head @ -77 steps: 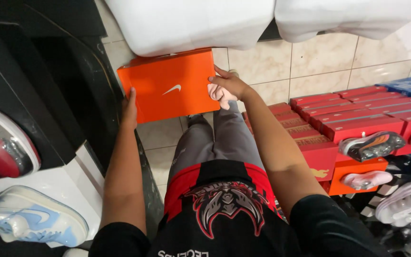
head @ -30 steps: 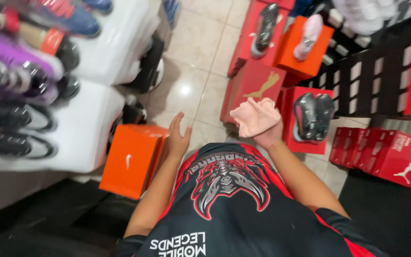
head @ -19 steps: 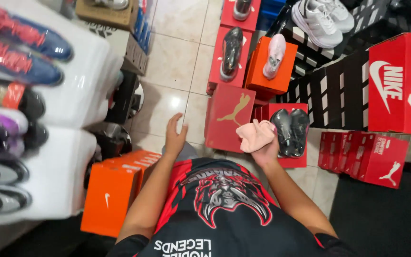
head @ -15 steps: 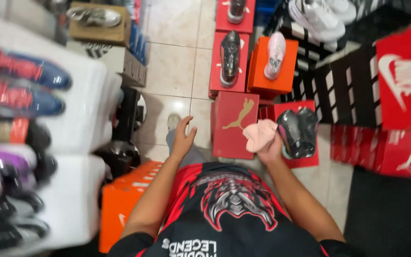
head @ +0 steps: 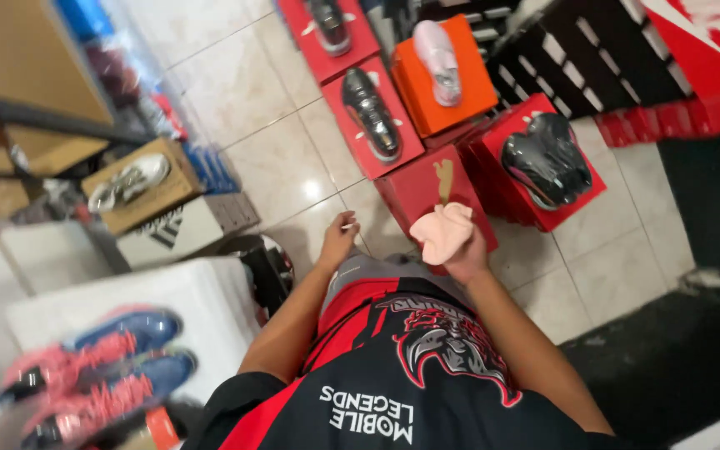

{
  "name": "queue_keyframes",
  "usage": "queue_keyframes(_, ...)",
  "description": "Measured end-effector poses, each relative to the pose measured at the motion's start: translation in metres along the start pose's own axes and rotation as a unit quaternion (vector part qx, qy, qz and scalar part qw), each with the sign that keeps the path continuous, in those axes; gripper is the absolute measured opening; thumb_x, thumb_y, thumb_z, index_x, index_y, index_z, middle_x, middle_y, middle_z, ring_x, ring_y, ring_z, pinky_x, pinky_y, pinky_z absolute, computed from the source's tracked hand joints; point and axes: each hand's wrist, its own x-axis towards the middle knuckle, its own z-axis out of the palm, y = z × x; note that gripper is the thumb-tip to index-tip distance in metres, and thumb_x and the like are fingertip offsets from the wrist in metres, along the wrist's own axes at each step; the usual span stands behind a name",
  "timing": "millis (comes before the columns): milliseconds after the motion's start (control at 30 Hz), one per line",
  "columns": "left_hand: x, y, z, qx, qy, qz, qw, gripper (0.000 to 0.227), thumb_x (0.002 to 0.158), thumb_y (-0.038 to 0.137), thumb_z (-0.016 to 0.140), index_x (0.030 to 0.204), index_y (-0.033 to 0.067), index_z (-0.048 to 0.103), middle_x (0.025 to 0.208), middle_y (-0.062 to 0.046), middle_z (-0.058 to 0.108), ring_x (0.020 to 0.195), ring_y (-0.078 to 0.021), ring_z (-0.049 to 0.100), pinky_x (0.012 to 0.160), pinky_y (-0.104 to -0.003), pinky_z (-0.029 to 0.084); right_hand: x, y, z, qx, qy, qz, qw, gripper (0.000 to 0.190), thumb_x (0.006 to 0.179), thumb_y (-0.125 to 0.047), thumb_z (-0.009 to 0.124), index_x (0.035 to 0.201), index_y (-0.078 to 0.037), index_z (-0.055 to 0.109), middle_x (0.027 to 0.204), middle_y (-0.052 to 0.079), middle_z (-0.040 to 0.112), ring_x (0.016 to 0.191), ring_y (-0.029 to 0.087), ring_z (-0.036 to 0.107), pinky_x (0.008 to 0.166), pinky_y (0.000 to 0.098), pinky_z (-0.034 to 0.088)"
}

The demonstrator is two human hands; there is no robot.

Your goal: The person wipes the exterior and interior of several orange and red shoe boxes using a pink cloth. They open the boxes to clean the inside flaps and then close them. The person also picks up a pair of black shoes from a shelf and wipes them with the cloth before placing them back.

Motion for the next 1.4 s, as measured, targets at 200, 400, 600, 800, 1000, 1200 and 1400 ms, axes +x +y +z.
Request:
queue_keyframes(200, 0.092, 0.032, -0.014, 0.046, 0.001, -0.034, 0.998, 0.046, 0.097, 0.035, 0.065, 0.139, 0.0166, 0.061, 0.124, -0.015, 0.071, 0.113, -0.0361, 0.069, 0.095, -0.049, 0.053, 0.037, -0.008, -0.045, 0.056, 0.037, -0.005, 0.998, 0.041, 0.088, -0.048, 0.062, 0.117, -0.020, 0.070, 0.127, 0.008, 0.071, 0.121, 0.030, 0.065, 0.111, 0.0533, 0.045)
queue_keyframes(400, 0.157, 0.075, -0.030, 0.033, 0.030, -0.003, 0.999, 0.041, 0.099, 0.031, 0.065, 0.136, 0.0133, 0.064, 0.111, -0.013, 0.073, 0.098, -0.0251, 0.070, 0.087, -0.041, 0.053, -0.005, 0.001, 0.065, 0.013, -0.065, -0.026, 0.997, 0.018, 0.101, -0.014, 0.056, 0.084, -0.023, 0.055, 0.079, -0.006, 0.065, 0.082, 0.011, 0.065, 0.083, 0.0314, 0.052)
queue_keyframes(600, 0.249, 0.113, -0.040, 0.009, -0.034, 0.083, 0.996, 0.037, 0.092, 0.013, 0.068, 0.124, -0.0059, 0.066, 0.115, -0.032, 0.066, 0.109, -0.0447, 0.066, 0.097, -0.052, 0.051, 0.100, 0.024, 0.044, 0.132, -0.024, -0.092, 0.987, 0.006, 0.098, -0.032, 0.063, 0.093, -0.028, 0.061, 0.099, -0.006, 0.073, 0.104, 0.012, 0.069, 0.103, 0.0353, 0.052)
queue_keyframes(800, 0.320, 0.244, 0.008, 0.118, -0.150, 0.098, 0.977, 0.033, 0.096, 0.034, 0.071, 0.123, 0.0156, 0.071, 0.106, -0.014, 0.071, 0.103, -0.0337, 0.072, 0.095, -0.045, 0.056, 0.139, -0.039, 0.063, 0.235, 0.125, -0.221, 0.938, 0.034, 0.088, -0.039, 0.062, 0.113, -0.016, 0.070, 0.126, 0.009, 0.073, 0.123, 0.026, 0.066, 0.119, 0.0493, 0.042)
queue_keyframes(1000, 0.353, 0.435, 0.159, 0.040, -0.258, 0.246, 0.933, 0.057, 0.104, 0.045, 0.062, 0.136, -0.0010, 0.061, 0.131, -0.031, 0.062, 0.129, -0.0447, 0.056, 0.111, -0.054, 0.044, 0.088, -0.173, -0.019, 0.261, 0.090, -0.417, 0.866, 0.046, 0.089, -0.049, 0.052, 0.119, -0.022, 0.074, 0.136, 0.007, 0.070, 0.125, 0.028, 0.069, 0.120, 0.0529, 0.045)
queue_keyframes(1200, 0.351, 0.582, 0.323, 0.064, -0.258, 0.297, 0.917, 0.074, 0.089, 0.058, 0.059, 0.145, 0.0106, 0.051, 0.150, -0.015, 0.054, 0.136, -0.0246, 0.053, 0.115, -0.035, 0.035, 0.030, -0.380, -0.001, -0.006, 0.081, -0.653, 0.753, 0.044, 0.080, -0.025, 0.060, 0.120, -0.008, 0.067, 0.118, 0.011, 0.070, 0.107, 0.027, 0.068, 0.093, 0.0389, 0.056)
queue_keyframes(1400, 0.198, 0.652, 0.304, 0.044, -0.363, 0.091, 0.926, 0.101, 0.091, 0.074, 0.050, 0.160, 0.0033, 0.032, 0.163, -0.027, 0.031, 0.150, -0.0439, 0.030, 0.123, -0.057, 0.027, 0.048, -0.446, 0.034, -0.037, -0.456, -0.031, 0.888, 0.005, 0.088, -0.044, 0.073, 0.092, -0.043, 0.070, 0.072, -0.005, 0.050, 0.040, 0.012, 0.047, 0.031, 0.0315, 0.038)
